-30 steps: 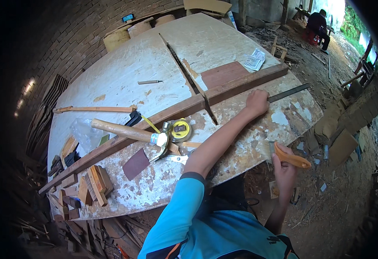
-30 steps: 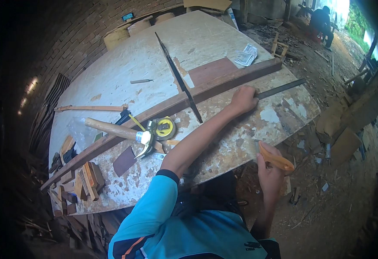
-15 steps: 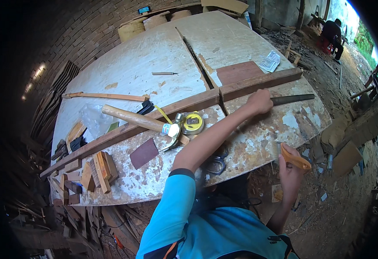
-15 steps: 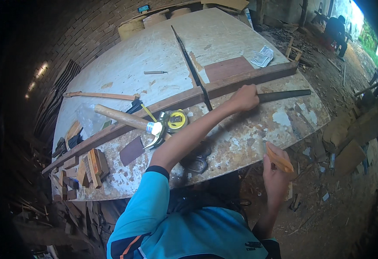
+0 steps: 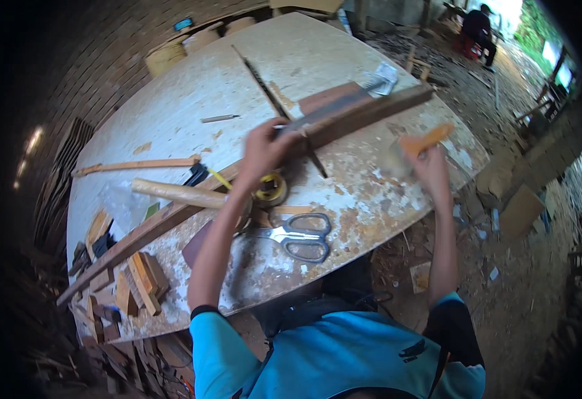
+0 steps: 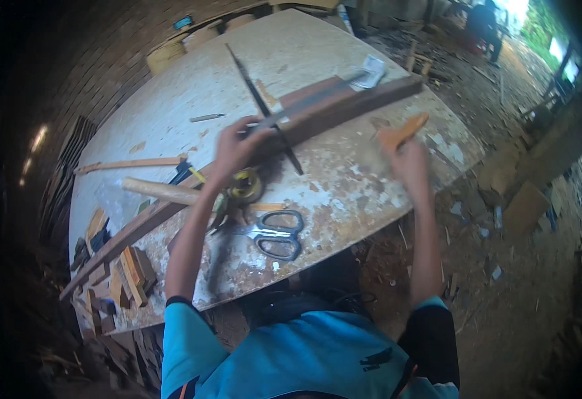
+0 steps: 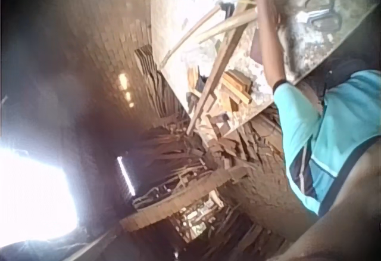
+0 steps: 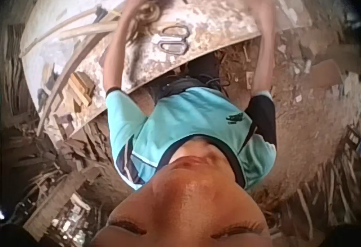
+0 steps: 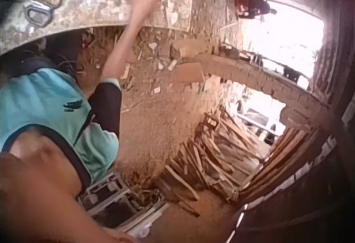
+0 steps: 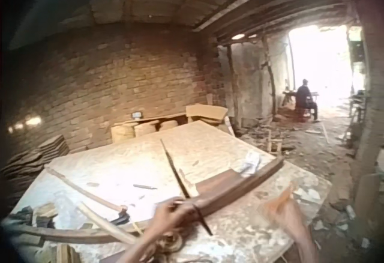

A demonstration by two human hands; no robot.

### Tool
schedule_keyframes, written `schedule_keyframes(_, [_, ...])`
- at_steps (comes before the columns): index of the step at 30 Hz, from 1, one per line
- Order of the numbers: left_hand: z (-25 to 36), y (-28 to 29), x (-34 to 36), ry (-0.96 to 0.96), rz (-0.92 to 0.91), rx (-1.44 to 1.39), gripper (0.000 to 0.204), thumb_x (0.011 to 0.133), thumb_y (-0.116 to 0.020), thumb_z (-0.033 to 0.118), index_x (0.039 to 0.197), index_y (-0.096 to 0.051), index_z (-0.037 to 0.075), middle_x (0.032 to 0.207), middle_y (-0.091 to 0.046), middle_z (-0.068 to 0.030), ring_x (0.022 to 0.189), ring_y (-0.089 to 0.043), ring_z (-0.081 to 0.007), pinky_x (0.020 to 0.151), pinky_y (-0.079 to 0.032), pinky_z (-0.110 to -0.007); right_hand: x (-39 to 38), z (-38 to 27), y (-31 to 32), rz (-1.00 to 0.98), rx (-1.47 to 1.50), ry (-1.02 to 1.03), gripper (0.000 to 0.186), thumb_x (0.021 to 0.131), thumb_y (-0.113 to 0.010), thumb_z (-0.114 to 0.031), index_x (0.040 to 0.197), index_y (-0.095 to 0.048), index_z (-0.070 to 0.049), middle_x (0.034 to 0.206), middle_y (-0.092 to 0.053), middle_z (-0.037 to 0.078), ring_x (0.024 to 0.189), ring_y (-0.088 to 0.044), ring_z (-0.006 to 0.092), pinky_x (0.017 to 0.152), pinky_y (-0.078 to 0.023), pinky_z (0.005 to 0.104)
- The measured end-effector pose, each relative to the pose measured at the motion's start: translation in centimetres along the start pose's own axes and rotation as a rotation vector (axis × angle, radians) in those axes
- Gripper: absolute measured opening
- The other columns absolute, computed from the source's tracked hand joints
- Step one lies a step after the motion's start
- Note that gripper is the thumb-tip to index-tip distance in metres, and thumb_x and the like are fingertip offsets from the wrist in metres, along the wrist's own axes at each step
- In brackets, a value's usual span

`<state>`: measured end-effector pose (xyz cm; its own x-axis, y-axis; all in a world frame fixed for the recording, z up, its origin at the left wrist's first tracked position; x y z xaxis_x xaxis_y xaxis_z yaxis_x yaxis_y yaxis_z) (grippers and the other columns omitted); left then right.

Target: Performing various woodworking steps including measuring, marking, sanding, and assembling small wooden blocks and pieces.

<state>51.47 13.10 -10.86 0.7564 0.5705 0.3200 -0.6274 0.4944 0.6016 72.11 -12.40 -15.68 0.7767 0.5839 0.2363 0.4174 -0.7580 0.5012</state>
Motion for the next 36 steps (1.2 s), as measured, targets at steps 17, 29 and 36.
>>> schedule_keyframes(17, [-7.7, 3.0, -1.5, 0.095, 0.168, -0.109, 0.028, 0.084, -0.066, 0.023, 0.096, -0.064, -0.002, 0.069, -0.059, -0.0037, 0.062, -0.048, -0.0088, 0.057, -0.04, -0.026, 1.5, -5.6, -10.0, -0.028, 0.147, 0.22, 0.034, 0.084, -0.064, -0.034, 0.083, -0.068, -0.001, 0.069, -0.066, 0.012, 0.061, -0.065, 0.0217, 0.057, -0.05, 0.0339])
schedule_keyframes(29, [-7.8, 3.4, -2.2, 0.157, 0.182, 0.036, 0.032, 0.082, -0.067, 0.026, 0.099, -0.064, -0.002, 0.073, -0.061, -0.0074, 0.065, -0.052, -0.0134, 0.06, -0.042, -0.029, 2.1, -4.8, -6.7, 0.084, 0.081, 0.284, 0.028, 0.083, -0.065, -0.024, 0.095, -0.067, 0.001, 0.074, -0.068, 0.013, 0.069, -0.066, 0.0194, 0.061, -0.05, 0.0333])
schedule_keyframes(36, [-7.7, 2.1, -1.4, 0.146, 0.16, -0.019, 0.032, 0.082, -0.067, 0.027, 0.095, -0.064, -0.002, 0.071, -0.06, -0.012, 0.064, -0.053, -0.0162, 0.061, -0.043, -0.031, 8.9, 4.8, 4.2, 0.525, -0.235, -0.038, 0.034, 0.08, -0.069, -0.029, 0.086, -0.066, 0.004, 0.074, -0.068, 0.012, 0.065, -0.066, 0.0182, 0.056, -0.05, 0.0341])
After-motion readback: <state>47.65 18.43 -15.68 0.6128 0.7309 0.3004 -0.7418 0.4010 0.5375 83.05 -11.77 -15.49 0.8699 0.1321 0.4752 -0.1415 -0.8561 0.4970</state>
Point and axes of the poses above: each hand's wrist, its own x-axis towards the middle knuckle, its own y-axis out of the back of the hand, z = x × y, the point moved 10 cm from there along x, towards the middle knuckle
